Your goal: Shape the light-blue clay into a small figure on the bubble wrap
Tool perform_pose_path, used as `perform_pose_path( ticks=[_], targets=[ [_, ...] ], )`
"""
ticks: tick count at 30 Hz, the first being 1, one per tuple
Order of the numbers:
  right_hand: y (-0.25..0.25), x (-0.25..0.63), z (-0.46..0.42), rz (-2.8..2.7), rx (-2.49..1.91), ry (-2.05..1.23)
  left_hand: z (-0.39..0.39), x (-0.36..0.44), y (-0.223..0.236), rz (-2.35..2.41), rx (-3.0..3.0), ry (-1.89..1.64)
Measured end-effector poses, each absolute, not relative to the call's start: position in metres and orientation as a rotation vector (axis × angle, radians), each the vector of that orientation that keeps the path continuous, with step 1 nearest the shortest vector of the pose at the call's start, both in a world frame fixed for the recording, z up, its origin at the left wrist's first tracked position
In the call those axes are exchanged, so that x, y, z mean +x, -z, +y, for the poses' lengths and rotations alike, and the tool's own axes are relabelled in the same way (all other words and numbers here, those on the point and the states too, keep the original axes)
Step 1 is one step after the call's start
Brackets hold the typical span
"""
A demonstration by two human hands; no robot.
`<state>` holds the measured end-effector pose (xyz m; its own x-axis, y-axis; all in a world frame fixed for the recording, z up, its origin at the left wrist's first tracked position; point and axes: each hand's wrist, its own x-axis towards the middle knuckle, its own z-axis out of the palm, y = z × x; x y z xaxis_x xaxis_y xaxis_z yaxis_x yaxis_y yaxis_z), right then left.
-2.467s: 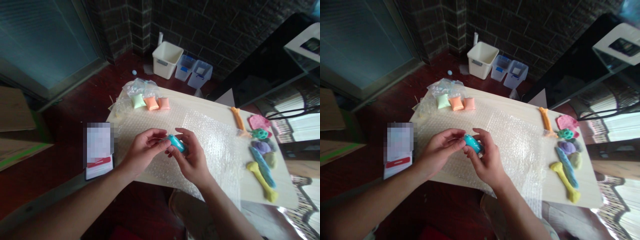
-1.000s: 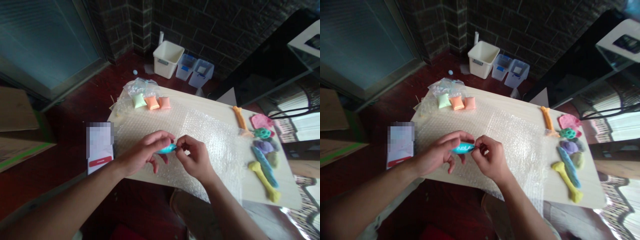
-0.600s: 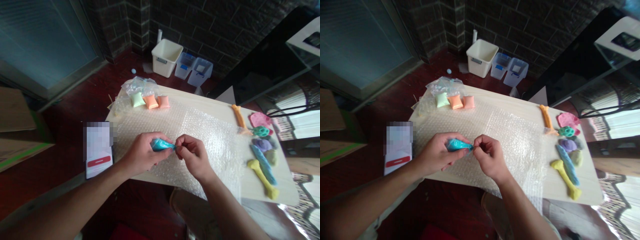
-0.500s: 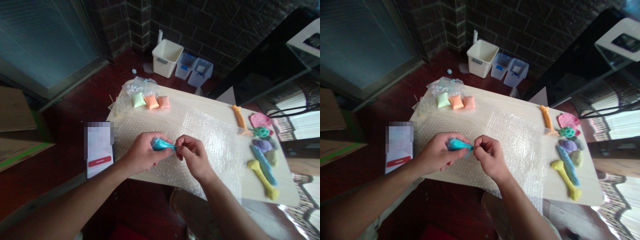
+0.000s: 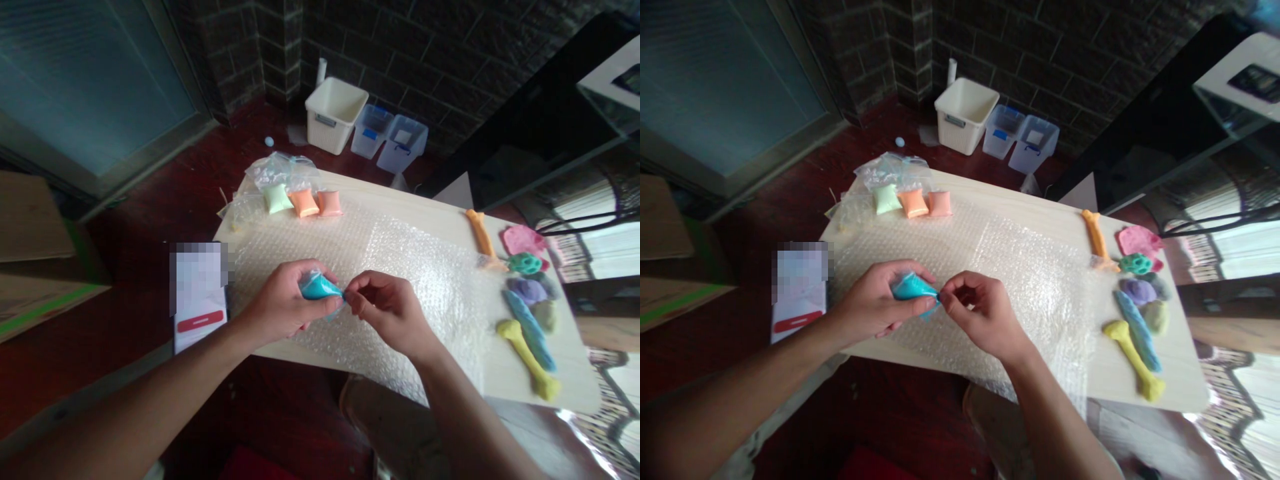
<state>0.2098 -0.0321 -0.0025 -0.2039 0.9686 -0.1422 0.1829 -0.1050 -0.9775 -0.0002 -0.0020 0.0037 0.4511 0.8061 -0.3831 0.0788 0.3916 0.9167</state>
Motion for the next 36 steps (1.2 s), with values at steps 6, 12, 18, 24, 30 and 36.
perform_pose_path(
  ticks=[6, 12, 18, 24, 30, 36],
  targets=[
    [0.003, 0.208, -0.034, -1.671, -1.338, -1.324, -0.002, 0.0, -0.002, 1.021, 1.114, -0.614],
    [0.011, 0.2, -0.04, -1.643, -1.338, -1.315, -0.003, 0.001, 0.001, 1.027, 1.057, -0.57],
    [0.013, 0.191, -0.039, -1.262, -1.147, -1.588, 0.0, 0.003, 0.007, 0.935, 0.879, -0.698],
    [0.008, 0.198, -0.035, -1.324, -1.238, -1.521, 0.004, 0.004, 0.01, 0.858, 0.925, -0.804],
    [0.003, 0.202, -0.04, -1.694, -1.329, -1.199, 0.002, 0.004, 0.009, 0.868, 1.014, -0.773],
    [0.0, 0.201, -0.038, -1.869, -1.38, -1.005, 0.001, 0.003, 0.01, 0.936, 1.092, -0.7]
  ],
)
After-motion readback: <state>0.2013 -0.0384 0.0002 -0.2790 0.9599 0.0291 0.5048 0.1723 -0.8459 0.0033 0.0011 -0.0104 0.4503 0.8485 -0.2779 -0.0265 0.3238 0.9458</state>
